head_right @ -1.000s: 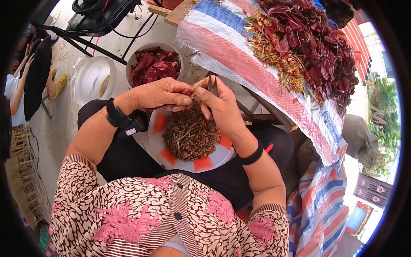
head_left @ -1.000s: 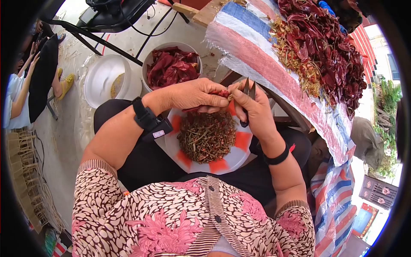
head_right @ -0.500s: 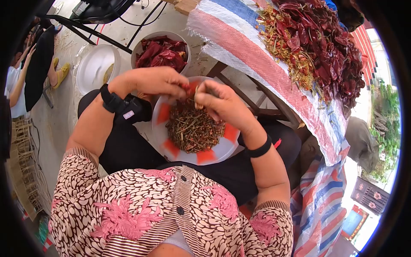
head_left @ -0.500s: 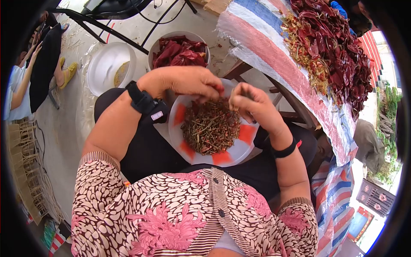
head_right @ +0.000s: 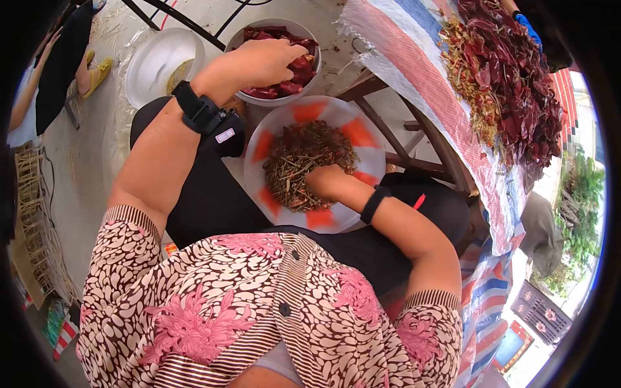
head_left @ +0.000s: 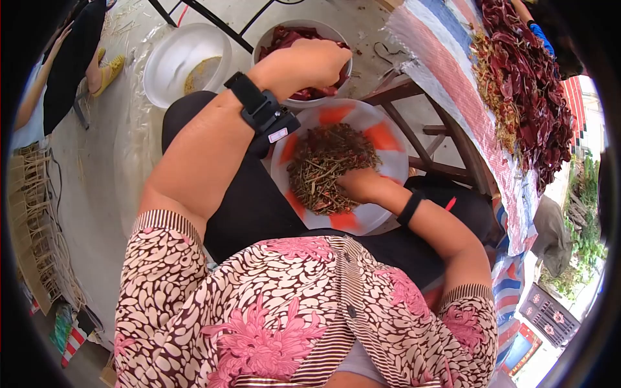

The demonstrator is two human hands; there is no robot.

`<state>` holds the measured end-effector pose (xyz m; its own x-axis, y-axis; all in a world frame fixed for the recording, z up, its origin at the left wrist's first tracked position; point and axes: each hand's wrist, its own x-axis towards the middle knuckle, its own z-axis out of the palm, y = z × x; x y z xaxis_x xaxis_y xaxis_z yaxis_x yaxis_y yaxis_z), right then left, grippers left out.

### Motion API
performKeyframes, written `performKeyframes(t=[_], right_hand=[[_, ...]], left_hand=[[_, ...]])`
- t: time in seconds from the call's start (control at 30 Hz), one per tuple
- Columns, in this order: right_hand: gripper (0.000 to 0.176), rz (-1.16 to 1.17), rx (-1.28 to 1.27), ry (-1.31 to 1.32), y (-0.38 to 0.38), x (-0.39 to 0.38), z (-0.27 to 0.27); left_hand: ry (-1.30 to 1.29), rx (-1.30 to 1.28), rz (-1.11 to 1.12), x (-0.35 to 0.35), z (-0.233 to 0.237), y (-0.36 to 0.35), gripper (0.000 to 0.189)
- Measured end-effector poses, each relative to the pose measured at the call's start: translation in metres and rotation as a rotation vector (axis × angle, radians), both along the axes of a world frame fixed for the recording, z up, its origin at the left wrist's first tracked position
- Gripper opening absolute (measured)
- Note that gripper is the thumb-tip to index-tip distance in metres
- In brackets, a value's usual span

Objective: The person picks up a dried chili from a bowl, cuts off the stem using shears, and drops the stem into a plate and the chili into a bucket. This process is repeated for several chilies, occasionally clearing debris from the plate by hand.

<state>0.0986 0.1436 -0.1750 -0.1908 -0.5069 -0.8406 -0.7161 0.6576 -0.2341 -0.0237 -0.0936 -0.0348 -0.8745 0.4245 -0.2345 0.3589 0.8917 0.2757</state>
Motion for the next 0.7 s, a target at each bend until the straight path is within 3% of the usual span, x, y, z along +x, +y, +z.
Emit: performKeyframes(t=[0.2,0.3,0.37,0.5,0.6,0.7], right_hand=[[0.029,-0.577,-0.430,0.155,-0.043,-0.001,-0.092],[0.031,-0.877,-0.390,0.226,-0.052,-0.002,-0.141],[0.033,-0.937,-0.436,0.198,-0.044,-0.006,-0.183],[0.036,-0.963,-0.483,0.157,-0.052,-0.011,-0.190],[0.036,-0.941,-0.608,0.231,-0.061,-0.013,-0.236],[0.036,-1.333,-0.508,0.084,-0.082,-0.016,-0.247]], left_hand=[[0.041,-0.117,0.097,-0.005,0.011,-0.032,0.027],[0.053,-0.119,0.145,-0.003,0.020,-0.043,0.023],[0.021,-0.112,0.141,0.000,0.021,-0.047,0.023],[-0.024,-0.095,0.093,0.010,0.025,-0.050,0.021],[0.020,-0.019,0.063,0.018,0.018,-0.054,0.020],[0.002,-0.023,0.036,0.021,0.016,-0.052,0.023]])
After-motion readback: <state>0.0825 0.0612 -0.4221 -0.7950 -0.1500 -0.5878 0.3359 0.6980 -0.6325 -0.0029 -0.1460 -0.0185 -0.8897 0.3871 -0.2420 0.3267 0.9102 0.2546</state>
